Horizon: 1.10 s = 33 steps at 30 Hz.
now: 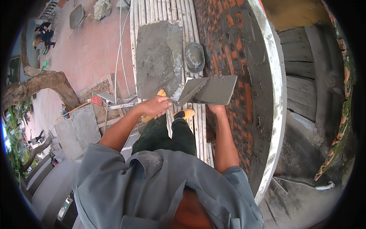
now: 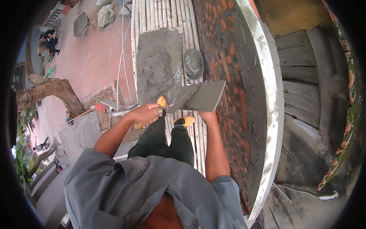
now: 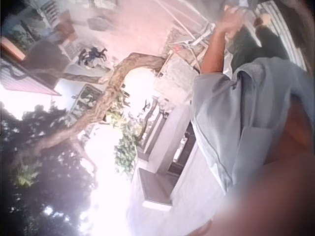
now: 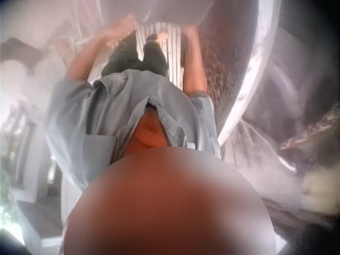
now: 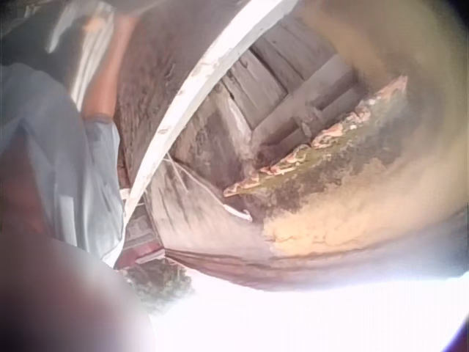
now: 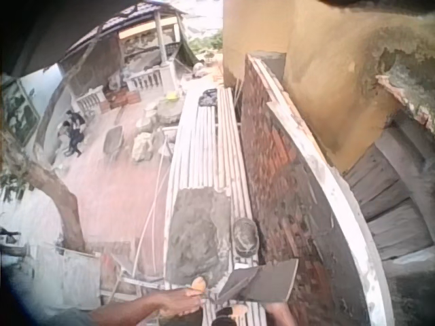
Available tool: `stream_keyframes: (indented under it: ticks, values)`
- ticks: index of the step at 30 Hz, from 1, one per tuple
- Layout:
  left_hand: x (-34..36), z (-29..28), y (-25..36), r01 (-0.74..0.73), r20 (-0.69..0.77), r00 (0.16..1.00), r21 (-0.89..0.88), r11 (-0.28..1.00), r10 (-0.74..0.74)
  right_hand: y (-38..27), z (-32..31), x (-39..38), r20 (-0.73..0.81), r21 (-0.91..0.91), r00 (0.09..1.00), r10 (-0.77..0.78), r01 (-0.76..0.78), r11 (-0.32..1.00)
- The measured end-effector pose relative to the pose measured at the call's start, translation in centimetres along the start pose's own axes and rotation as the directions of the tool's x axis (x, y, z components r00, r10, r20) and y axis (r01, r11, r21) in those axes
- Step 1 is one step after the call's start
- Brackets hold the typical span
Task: The person scoops wet cement from a pile on bamboo scaffolding and applies it to a brick wall using a trowel and a long straight metal bar. They repeatedly smooth the cement along the wall's edge, using the bar as a guide to create a level surface.
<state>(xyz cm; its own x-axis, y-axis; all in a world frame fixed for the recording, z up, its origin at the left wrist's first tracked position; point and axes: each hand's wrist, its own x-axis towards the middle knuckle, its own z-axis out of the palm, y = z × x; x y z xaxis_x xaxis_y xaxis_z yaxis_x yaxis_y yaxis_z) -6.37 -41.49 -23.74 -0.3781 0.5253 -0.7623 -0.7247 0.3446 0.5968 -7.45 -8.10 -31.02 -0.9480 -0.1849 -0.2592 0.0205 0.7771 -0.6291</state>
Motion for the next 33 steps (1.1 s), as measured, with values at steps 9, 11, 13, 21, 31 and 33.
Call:
stream_keyframes:
  ticks: [9,11,13,21,31,33]
  values:
    - [6.8,-12.6,-11.2,-0.034,-0.692,0.620,0.446,0.895,0.369,-1.4,7.4,4.0,0.187,0.079,0.980,0.070,-0.086,0.993]
    - [7.9,-15.1,-14.3,-0.056,-0.732,0.647,0.233,0.971,0.213,0.8,10.0,3.8,0.219,0.071,0.971,0.092,-0.110,0.991]
    - [10.1,-17.3,-18.5,-0.008,-0.672,0.737,-0.106,0.994,-0.066,3.5,13.3,3.1,0.216,-0.024,0.970,0.110,-0.108,0.994]
    - [20.5,-19.5,-38.2,0.484,-0.871,0.398,-0.067,0.872,-0.288,13.6,23.9,-2.1,0.468,-0.276,0.848,0.249,-0.127,0.953]
    - [33.7,-23.1,-48.5,0.585,-0.830,0.193,-0.331,0.741,-0.523,22.3,32.5,-6.6,0.439,-0.277,0.874,0.209,-0.089,0.957]
    - [38.2,-24.3,-47.7,0.482,-0.847,0.248,-0.312,0.819,-0.469,25.1,35.1,-8.6,0.452,-0.348,0.876,0.171,-0.003,0.937]
